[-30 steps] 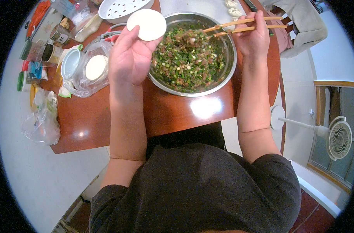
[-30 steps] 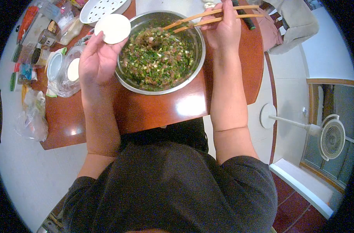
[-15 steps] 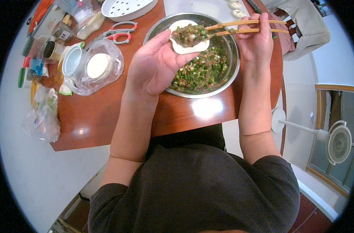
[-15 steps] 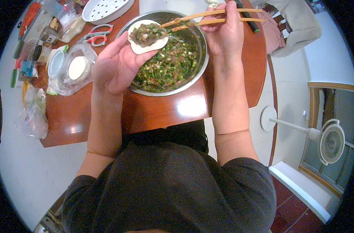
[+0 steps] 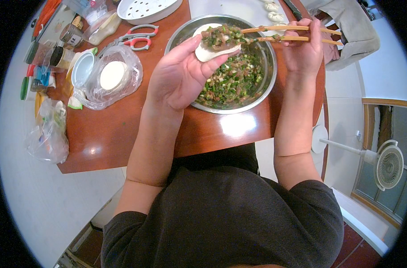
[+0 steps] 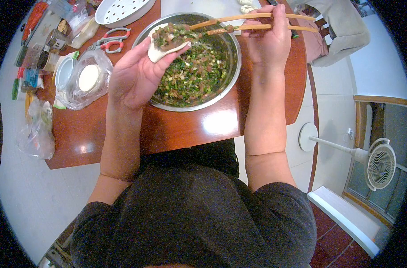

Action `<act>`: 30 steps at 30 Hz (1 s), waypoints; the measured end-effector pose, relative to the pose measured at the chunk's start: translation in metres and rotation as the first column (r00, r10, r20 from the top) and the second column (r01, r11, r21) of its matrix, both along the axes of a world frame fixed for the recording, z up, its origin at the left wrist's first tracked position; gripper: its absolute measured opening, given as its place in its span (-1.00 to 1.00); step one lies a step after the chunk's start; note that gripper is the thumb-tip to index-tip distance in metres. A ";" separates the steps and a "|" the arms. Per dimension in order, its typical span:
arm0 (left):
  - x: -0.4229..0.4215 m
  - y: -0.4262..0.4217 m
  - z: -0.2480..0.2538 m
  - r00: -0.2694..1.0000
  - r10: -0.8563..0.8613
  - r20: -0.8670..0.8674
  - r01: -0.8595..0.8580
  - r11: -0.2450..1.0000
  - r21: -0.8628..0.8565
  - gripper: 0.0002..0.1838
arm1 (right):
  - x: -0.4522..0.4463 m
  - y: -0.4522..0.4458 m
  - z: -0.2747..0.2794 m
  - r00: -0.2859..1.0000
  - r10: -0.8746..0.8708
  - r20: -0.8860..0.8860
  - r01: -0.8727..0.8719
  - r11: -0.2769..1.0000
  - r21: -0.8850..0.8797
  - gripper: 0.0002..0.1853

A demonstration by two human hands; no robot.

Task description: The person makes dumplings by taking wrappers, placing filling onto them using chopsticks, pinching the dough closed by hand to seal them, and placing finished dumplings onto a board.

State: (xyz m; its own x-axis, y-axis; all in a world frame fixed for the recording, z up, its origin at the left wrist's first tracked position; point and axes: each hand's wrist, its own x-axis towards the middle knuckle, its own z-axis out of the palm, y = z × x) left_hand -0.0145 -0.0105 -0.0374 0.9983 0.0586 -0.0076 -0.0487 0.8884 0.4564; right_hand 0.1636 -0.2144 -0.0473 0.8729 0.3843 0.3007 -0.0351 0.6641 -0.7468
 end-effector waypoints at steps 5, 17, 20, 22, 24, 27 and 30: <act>0.001 -0.002 0.002 0.999 0.004 0.040 -0.001 0.996 -0.087 -0.59 | -0.006 0.004 0.003 0.999 -0.032 0.035 0.031 0.999 0.026 -0.58; 0.002 0.004 -0.003 0.998 -0.010 0.058 0.017 0.991 -0.136 -0.56 | -0.003 0.000 0.004 0.998 -0.043 0.045 0.041 0.999 0.035 -0.56; 0.002 0.002 -0.002 0.998 -0.016 0.068 0.026 0.989 -0.143 -0.55 | -0.004 0.005 0.001 0.999 0.032 -0.022 -0.031 0.997 0.074 -0.56; 0.001 -0.001 -0.001 0.998 -0.001 0.055 0.007 0.994 -0.113 -0.54 | -0.006 0.009 0.001 0.998 0.055 0.019 -0.055 0.998 0.009 -0.55; 0.001 -0.003 0.001 0.999 0.024 0.035 -0.023 0.999 -0.050 -0.50 | -0.011 0.011 0.001 0.995 0.066 0.077 -0.061 0.996 -0.062 -0.55; 0.001 -0.004 0.003 0.999 0.002 0.045 -0.001 1.000 -0.025 -0.49 | -0.008 0.012 -0.003 0.993 0.073 0.092 -0.066 0.995 -0.073 -0.57; 0.001 -0.004 0.002 1.000 -0.005 0.030 0.007 0.997 -0.071 -0.50 | -0.008 0.013 -0.004 0.997 -0.008 0.074 0.012 0.998 -0.061 -0.59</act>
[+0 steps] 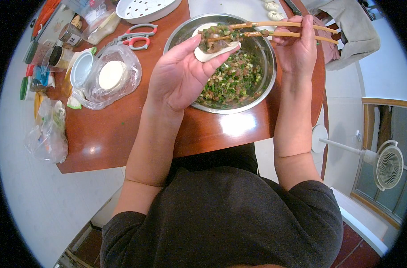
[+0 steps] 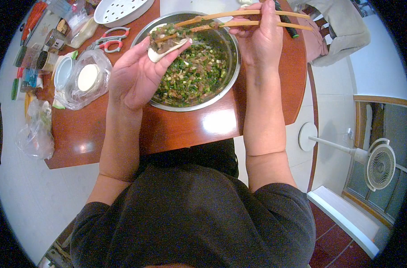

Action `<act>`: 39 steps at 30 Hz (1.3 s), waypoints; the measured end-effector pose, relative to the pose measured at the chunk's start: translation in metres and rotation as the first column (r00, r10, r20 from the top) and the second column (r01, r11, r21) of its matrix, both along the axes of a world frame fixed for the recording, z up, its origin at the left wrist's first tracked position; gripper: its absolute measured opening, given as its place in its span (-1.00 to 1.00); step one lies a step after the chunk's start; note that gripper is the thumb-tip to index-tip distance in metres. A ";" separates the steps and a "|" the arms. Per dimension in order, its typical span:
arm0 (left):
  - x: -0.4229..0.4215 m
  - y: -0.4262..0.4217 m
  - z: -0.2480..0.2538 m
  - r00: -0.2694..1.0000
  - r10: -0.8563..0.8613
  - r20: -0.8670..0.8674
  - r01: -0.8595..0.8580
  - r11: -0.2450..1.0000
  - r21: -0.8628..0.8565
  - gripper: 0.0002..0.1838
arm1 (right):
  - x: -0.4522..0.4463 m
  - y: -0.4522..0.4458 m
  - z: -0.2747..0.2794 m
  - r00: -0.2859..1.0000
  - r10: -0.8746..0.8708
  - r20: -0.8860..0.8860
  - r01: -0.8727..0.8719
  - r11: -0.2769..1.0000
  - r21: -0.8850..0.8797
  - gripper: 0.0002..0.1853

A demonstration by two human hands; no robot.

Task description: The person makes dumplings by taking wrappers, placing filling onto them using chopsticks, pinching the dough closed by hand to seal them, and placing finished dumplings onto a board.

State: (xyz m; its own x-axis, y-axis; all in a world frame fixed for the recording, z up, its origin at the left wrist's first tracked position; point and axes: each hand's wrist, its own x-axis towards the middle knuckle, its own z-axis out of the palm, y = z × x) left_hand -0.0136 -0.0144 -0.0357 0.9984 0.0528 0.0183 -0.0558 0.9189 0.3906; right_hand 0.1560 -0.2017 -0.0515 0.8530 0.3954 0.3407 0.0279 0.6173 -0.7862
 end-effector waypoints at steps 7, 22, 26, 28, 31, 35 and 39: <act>0.002 -0.001 -0.004 0.998 0.048 -0.040 -0.047 0.999 0.021 -0.57 | -0.007 0.005 0.004 0.995 -0.091 -0.029 0.092 0.995 0.031 -0.62; -0.002 0.012 0.001 0.960 0.279 -0.016 -0.277 0.956 0.096 -0.56 | -0.007 -0.014 0.029 0.897 -0.336 0.288 0.426 0.831 -0.357 -0.61; -0.001 0.018 -0.009 0.988 0.143 0.066 -0.140 0.989 -0.054 -0.55 | 0.004 -0.021 0.018 0.898 -0.359 0.255 0.417 0.879 -0.231 -0.60; -0.001 0.019 -0.013 0.989 0.066 0.136 -0.045 0.987 -0.156 -0.54 | 0.005 -0.019 0.016 0.919 -0.384 0.092 0.390 0.919 -0.058 -0.59; 0.000 0.019 -0.016 0.987 0.034 0.159 -0.006 0.985 -0.171 -0.53 | 0.009 -0.019 0.009 0.972 -0.227 0.064 0.225 0.974 0.032 -0.60; -0.001 0.015 -0.009 0.993 0.039 0.111 -0.026 0.993 -0.119 -0.52 | 0.015 -0.020 0.002 0.995 -0.100 0.020 0.098 0.992 0.078 -0.60; -0.002 0.010 -0.003 0.996 0.059 0.061 -0.056 0.997 -0.051 -0.51 | 0.014 -0.015 0.001 0.994 -0.106 0.022 0.105 0.993 0.046 -0.58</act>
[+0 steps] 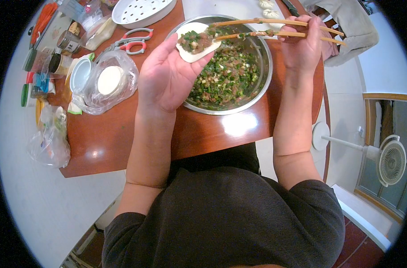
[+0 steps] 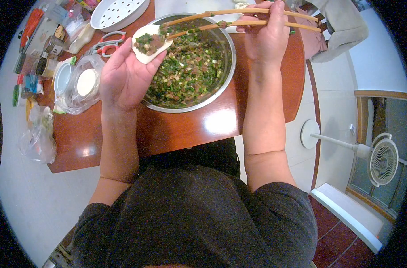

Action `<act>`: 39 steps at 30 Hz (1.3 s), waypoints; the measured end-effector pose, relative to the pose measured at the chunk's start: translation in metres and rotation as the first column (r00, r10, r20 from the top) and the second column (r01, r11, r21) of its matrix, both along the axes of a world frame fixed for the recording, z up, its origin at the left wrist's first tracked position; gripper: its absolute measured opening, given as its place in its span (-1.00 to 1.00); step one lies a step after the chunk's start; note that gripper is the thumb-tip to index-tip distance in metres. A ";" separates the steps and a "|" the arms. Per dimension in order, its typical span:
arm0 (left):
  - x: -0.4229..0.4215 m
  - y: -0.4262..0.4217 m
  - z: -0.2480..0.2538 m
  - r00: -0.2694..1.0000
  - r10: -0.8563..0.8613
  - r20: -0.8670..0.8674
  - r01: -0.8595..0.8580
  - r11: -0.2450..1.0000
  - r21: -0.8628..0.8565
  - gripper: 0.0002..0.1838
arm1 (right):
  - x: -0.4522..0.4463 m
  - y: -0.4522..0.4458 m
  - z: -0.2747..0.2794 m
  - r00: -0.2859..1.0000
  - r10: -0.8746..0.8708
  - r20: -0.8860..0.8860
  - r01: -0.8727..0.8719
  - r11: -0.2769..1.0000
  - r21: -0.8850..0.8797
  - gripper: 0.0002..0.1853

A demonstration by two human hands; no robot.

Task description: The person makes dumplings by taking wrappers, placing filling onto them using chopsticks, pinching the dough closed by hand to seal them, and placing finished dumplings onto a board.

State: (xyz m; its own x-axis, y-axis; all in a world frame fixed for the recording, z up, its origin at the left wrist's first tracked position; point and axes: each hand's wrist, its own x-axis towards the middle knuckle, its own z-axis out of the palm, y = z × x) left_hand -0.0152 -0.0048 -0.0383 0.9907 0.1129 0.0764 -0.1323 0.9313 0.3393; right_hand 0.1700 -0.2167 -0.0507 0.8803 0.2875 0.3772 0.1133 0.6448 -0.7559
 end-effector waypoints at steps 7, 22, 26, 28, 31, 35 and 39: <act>0.001 -0.002 0.000 0.999 0.024 -0.040 -0.023 1.000 0.019 -0.51 | -0.004 0.005 0.000 0.994 -0.106 0.032 0.108 0.990 -0.086 -0.58; 0.002 -0.008 -0.001 0.997 -0.011 -0.078 0.018 0.996 0.093 -0.57 | -0.013 0.012 0.001 0.999 0.043 0.003 -0.042 0.992 -0.118 -0.62; 0.003 -0.006 -0.004 0.998 -0.032 -0.047 0.035 0.997 0.066 -0.58 | -0.011 0.011 0.002 0.992 0.123 -0.012 -0.123 0.991 0.053 -0.62; 0.004 -0.008 -0.002 0.997 0.004 -0.078 0.005 0.993 0.118 -0.58 | -0.012 0.015 0.000 0.995 0.100 0.000 -0.100 0.995 0.018 -0.62; 0.004 -0.010 -0.002 0.993 0.063 -0.101 -0.043 0.980 0.192 -0.59 | -0.010 0.012 -0.003 0.995 0.096 -0.010 -0.096 0.990 -0.100 -0.60; 0.002 -0.007 -0.003 0.994 0.074 -0.076 -0.059 0.981 0.186 -0.60 | -0.009 0.012 -0.002 0.993 0.118 -0.007 -0.118 0.993 -0.032 -0.59; 0.004 -0.006 -0.004 0.993 0.082 -0.087 -0.069 0.987 0.145 -0.59 | -0.003 0.007 -0.003 0.998 0.048 -0.039 -0.048 0.999 0.007 -0.59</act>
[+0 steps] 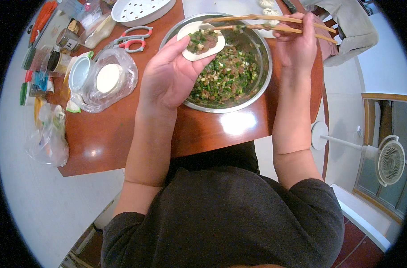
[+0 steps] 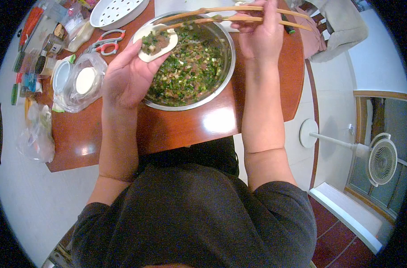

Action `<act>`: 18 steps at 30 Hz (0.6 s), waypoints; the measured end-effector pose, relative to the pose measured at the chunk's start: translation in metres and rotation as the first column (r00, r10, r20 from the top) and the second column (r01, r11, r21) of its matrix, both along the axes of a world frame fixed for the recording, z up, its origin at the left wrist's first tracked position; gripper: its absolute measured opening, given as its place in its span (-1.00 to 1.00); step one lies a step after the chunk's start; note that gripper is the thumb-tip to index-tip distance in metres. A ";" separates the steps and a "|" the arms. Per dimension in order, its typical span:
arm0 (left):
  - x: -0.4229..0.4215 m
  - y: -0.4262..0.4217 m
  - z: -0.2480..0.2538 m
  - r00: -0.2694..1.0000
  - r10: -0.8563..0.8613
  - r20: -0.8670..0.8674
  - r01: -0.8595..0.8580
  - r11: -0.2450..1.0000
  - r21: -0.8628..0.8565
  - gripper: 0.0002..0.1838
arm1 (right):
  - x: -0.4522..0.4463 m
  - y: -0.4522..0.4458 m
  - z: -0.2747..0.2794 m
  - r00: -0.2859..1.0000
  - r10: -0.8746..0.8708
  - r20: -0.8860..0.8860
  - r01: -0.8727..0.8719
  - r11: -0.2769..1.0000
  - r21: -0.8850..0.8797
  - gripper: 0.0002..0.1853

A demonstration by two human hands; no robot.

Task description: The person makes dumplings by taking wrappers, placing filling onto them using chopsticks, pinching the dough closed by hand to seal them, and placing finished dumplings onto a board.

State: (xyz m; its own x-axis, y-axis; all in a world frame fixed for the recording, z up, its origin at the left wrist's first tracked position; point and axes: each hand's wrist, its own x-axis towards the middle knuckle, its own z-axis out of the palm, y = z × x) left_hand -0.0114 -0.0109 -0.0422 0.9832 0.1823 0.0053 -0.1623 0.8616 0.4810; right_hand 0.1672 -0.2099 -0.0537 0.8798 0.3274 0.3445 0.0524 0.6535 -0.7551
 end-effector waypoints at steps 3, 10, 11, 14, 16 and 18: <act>-0.001 0.001 0.000 1.000 0.004 -0.009 -0.004 1.000 -0.025 -0.59 | 0.007 -0.008 -0.001 1.000 0.005 -0.020 -0.004 0.999 0.052 -0.59; -0.002 0.000 0.006 0.999 0.000 -0.032 -0.001 0.999 -0.035 -0.52 | 0.005 -0.009 0.002 0.998 -0.048 0.037 0.050 0.998 -0.049 -0.60; -0.002 0.000 0.005 1.000 -0.004 -0.022 0.003 0.999 -0.039 -0.52 | 0.005 -0.009 0.002 0.999 -0.038 0.037 0.040 0.998 -0.041 -0.60; -0.002 0.001 0.004 1.000 -0.012 -0.004 0.011 0.999 -0.041 -0.52 | 0.010 -0.012 -0.003 0.997 0.001 0.077 -0.002 1.000 0.009 -0.61; -0.001 0.001 0.005 1.000 -0.013 -0.009 0.013 1.000 -0.028 -0.53 | 0.004 -0.007 0.000 0.999 -0.021 0.048 0.021 1.000 0.002 -0.61; -0.001 0.002 0.001 0.999 -0.044 0.028 0.045 0.998 -0.045 -0.55 | -0.001 0.000 0.001 0.998 -0.037 0.042 0.039 0.998 -0.056 -0.62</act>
State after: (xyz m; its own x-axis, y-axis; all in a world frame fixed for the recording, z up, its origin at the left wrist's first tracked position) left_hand -0.0120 -0.0085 -0.0410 0.9900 0.1388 0.0246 -0.1355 0.8891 0.4372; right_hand 0.1664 -0.2104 -0.0524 0.8775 0.3140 0.3625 0.1082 0.6066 -0.7876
